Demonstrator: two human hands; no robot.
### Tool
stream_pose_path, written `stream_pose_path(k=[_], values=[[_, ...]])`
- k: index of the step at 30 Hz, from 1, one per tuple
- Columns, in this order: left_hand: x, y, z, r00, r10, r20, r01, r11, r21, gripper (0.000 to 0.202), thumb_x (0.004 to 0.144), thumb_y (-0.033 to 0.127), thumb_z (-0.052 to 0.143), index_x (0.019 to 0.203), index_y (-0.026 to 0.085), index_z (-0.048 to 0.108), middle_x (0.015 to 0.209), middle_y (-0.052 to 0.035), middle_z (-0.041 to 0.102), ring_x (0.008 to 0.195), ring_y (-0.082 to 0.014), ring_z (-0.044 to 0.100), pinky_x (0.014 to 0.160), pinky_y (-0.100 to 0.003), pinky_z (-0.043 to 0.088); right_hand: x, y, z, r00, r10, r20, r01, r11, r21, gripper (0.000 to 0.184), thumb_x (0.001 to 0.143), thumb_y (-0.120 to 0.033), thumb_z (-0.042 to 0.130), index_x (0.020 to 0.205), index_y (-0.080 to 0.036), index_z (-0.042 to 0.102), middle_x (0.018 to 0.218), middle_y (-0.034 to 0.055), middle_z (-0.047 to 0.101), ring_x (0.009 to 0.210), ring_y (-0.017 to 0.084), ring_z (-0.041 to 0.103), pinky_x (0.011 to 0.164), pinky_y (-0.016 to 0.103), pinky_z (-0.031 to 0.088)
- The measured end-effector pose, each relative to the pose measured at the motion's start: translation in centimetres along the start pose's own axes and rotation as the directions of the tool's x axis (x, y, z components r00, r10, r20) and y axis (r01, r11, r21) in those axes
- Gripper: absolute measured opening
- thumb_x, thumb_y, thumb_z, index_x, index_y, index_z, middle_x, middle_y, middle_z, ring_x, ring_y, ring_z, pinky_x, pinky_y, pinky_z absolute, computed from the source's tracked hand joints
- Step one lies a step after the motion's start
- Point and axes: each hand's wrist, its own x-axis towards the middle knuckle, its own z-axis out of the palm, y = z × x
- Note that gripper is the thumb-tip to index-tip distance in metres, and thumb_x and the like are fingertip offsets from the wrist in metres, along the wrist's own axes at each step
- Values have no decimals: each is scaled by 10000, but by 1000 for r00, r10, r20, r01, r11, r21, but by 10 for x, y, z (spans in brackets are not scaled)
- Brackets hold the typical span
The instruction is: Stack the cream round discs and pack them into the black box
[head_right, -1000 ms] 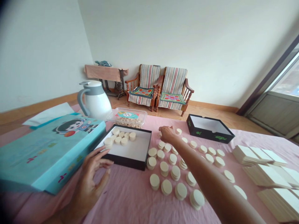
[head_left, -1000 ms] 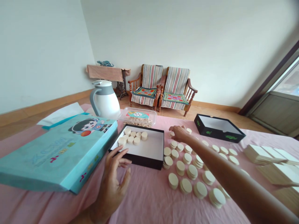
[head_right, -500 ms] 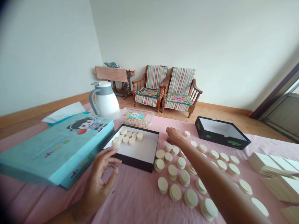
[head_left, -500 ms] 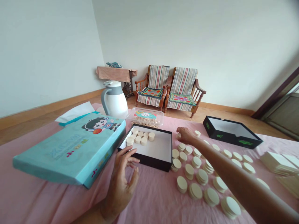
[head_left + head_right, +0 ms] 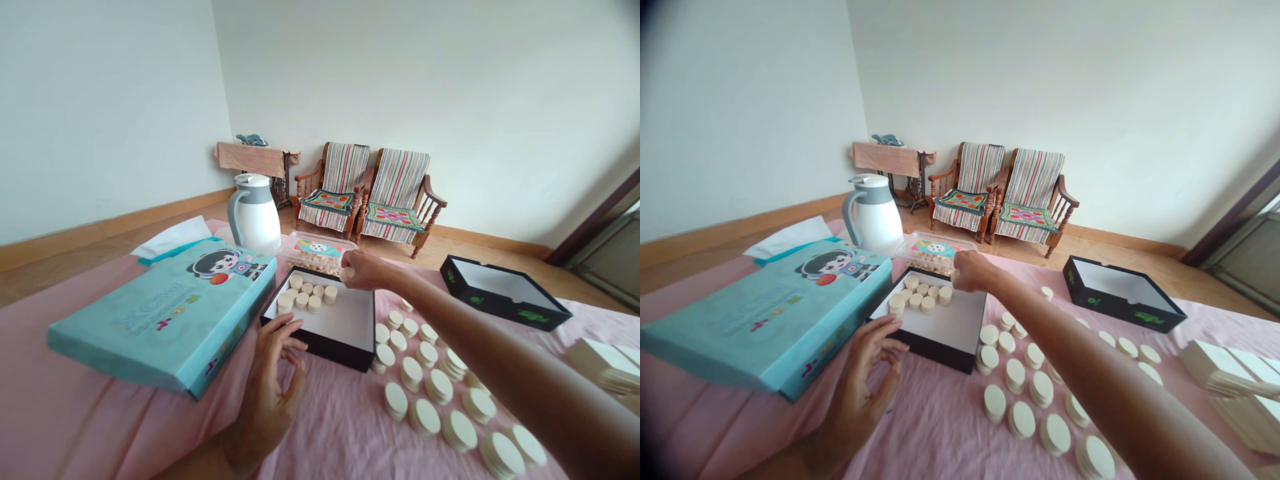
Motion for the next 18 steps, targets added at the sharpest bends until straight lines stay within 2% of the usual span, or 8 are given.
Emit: stream_pose_path(k=[4, 7, 10, 12, 15, 18], values=[[-2, 3, -1, 1000, 0, 5, 0, 1000, 6, 442, 879, 138, 450, 1297, 271, 408, 1346, -106, 350, 938, -166, 596, 791, -354, 542, 18, -46, 18, 997, -73, 24, 73, 997, -8, 311, 703, -170, 612, 1002, -108, 669, 1013, 137, 699, 929, 238, 637, 734, 255, 466], [-6, 4, -3, 1000, 6, 23, -7, 1000, 27, 477, 863, 105, 440, 1304, 282, 401, 1352, -104, 348, 935, -163, 595, 789, -350, 541, 27, -66, 37, 998, -60, 2, 60, 998, -24, 358, 722, -152, 602, 1069, -66, 627, 1078, 191, 666, 973, 274, 631, 777, 312, 487], [-11, 4, -4, 998, 6, 56, -10, 998, 62, 512, 848, 95, 446, 1321, 282, 387, 1371, -110, 341, 974, -184, 589, 845, -386, 530, 31, -76, 55, 999, -36, -23, 35, 998, -42, 406, 731, -117, 589, 1126, -25, 580, 1124, 242, 625, 1014, 307, 617, 803, 365, 496], [-13, 4, -5, 998, 7, 70, -13, 996, 87, 523, 845, 101, 453, 1330, 281, 375, 1384, -113, 338, 1082, -224, 554, 913, -426, 504, 34, -78, 63, 999, -27, -32, 26, 998, -49, 424, 734, -104, 583, 1148, -18, 558, 1140, 251, 610, 1032, 314, 611, 813, 375, 497], [-14, 5, -6, 997, 25, 77, -35, 992, 124, 518, 850, 110, 455, 1332, 278, 371, 1391, -115, 344, 1250, -274, 438, 1000, -474, 445, 37, -78, 69, 999, -23, -31, 22, 999, -49, 377, 749, -99, 562, 1119, -29, 563, 1111, 231, 623, 1005, 304, 626, 798, 358, 501], [-14, 7, -7, 996, 38, 75, -48, 989, 143, 496, 858, 121, 455, 1323, 276, 385, 1389, -117, 357, 1292, -280, 397, 1029, -487, 420, 38, -78, 72, 999, -24, -36, 22, 998, -52, 335, 756, -102, 558, 1088, -55, 562, 1069, 206, 637, 984, 297, 634, 785, 352, 500]])
